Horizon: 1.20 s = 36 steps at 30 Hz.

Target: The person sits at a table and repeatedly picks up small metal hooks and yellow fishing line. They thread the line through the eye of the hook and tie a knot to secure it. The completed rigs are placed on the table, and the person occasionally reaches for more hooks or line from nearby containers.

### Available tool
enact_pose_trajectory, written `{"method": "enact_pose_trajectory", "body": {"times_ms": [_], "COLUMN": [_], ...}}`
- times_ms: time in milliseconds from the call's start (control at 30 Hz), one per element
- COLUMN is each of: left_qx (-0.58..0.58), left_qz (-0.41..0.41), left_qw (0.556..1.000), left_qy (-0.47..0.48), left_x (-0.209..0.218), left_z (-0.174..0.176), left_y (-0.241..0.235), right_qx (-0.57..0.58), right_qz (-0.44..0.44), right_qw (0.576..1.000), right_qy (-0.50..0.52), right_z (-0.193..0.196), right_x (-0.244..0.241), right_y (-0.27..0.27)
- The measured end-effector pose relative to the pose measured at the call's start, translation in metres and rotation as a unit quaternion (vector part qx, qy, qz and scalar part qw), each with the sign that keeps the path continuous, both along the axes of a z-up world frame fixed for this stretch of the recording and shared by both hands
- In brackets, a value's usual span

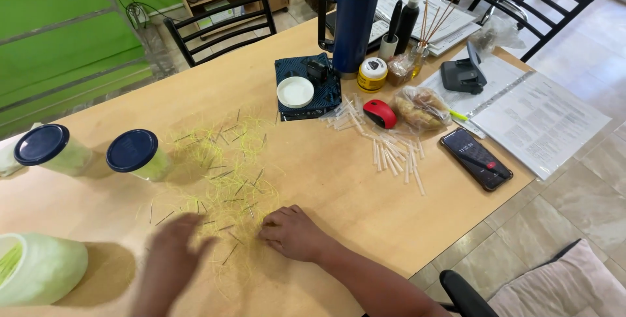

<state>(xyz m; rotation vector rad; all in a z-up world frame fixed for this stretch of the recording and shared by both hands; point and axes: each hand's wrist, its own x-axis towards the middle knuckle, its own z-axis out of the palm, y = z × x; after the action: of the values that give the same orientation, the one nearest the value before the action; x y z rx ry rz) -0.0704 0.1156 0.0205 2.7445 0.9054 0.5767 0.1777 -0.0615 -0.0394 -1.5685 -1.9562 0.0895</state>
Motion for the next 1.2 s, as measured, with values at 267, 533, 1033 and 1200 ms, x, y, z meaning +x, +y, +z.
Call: {"method": "enact_pose_trajectory", "body": {"times_ms": [267, 533, 1033, 1200], "left_qx": [-0.037, -0.058, -0.035, 0.065], "left_qz": [-0.062, -0.009, 0.057, -0.028], "left_qw": [0.996, 0.997, 0.988, 0.98], "left_qy": [0.044, -0.043, -0.137, -0.183], "left_x": [0.068, 0.063, 0.062, 0.063], "left_z": [-0.059, -0.067, -0.047, -0.031], "left_y": [-0.078, -0.074, -0.106, -0.114], "right_qx": [-0.001, -0.078, 0.071, -0.01], "right_qz": [-0.028, -0.125, -0.004, 0.035], "right_qw": [0.999, 0.989, 0.982, 0.951], "right_qy": [-0.017, -0.002, 0.175, 0.307], "right_z": [-0.003, 0.006, 0.047, 0.056], "right_x": [0.004, 0.01, 0.004, -0.005], "right_y": [0.002, -0.001, -0.009, -0.015]}}
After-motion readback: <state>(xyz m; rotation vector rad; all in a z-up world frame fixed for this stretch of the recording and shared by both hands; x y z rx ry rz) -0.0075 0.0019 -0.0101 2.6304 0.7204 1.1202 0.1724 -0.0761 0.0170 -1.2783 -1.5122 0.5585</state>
